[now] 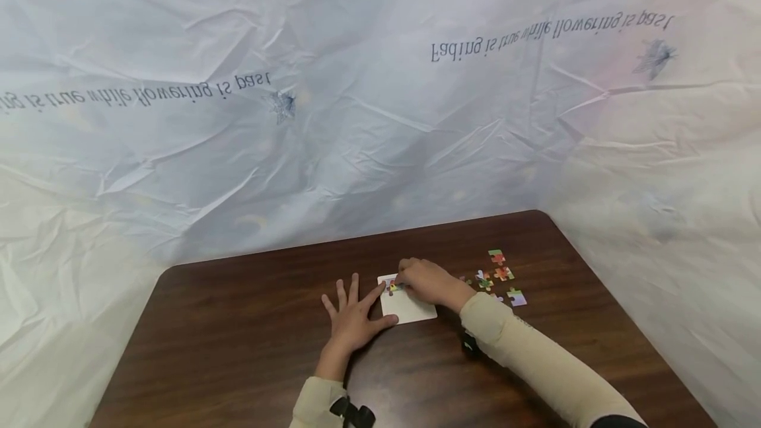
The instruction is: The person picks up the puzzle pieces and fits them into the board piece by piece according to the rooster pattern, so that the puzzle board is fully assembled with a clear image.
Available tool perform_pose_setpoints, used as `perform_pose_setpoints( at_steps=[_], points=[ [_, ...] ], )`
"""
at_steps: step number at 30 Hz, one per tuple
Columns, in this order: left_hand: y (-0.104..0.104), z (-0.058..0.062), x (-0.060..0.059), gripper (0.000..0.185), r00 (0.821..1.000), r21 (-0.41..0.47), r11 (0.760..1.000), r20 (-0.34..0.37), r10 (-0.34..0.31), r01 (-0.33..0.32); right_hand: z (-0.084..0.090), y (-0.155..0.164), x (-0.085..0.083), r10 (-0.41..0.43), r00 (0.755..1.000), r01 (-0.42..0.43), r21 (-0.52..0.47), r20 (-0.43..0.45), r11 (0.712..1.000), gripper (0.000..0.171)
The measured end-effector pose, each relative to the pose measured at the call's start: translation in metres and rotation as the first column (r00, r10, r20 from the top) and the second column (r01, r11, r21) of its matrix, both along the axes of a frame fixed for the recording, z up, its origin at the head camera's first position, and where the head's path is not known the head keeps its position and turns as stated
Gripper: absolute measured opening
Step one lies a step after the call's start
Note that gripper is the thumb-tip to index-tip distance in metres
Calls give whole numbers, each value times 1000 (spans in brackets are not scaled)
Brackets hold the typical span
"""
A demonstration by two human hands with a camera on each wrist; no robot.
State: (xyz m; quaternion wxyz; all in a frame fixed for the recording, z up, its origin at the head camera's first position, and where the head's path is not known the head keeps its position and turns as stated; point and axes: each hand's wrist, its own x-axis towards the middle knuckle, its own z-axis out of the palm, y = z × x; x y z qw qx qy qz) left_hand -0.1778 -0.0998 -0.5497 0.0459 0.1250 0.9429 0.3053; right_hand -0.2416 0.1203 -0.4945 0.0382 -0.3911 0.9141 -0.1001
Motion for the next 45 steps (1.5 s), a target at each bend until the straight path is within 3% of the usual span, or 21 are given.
perform_pose_setpoints(
  at_steps=[11, 23, 39, 45],
  points=[
    [2, -1, -1, 84, 1000, 5, 1000, -8, -3, 3, 0, 7, 3, -40, 999, 41, -62, 22, 997, 16],
    [1, -5, 4, 82, 1000, 8, 1000, -9, 3, -3, -7, 37, 2, -125, 992, 118, -155, -32, 981, 13],
    [0, -1, 4, 82, 1000, 1, 1000, -14, 7, -7, 9, 80, -2, -126, 990, 119, -90, -71, 989, 14],
    [1, -5, 5, 82, 998, 39, 999, -63, 0, 3, 13, 111, -3, -224, 973, 222, -47, -59, 974, 17]
  ],
)
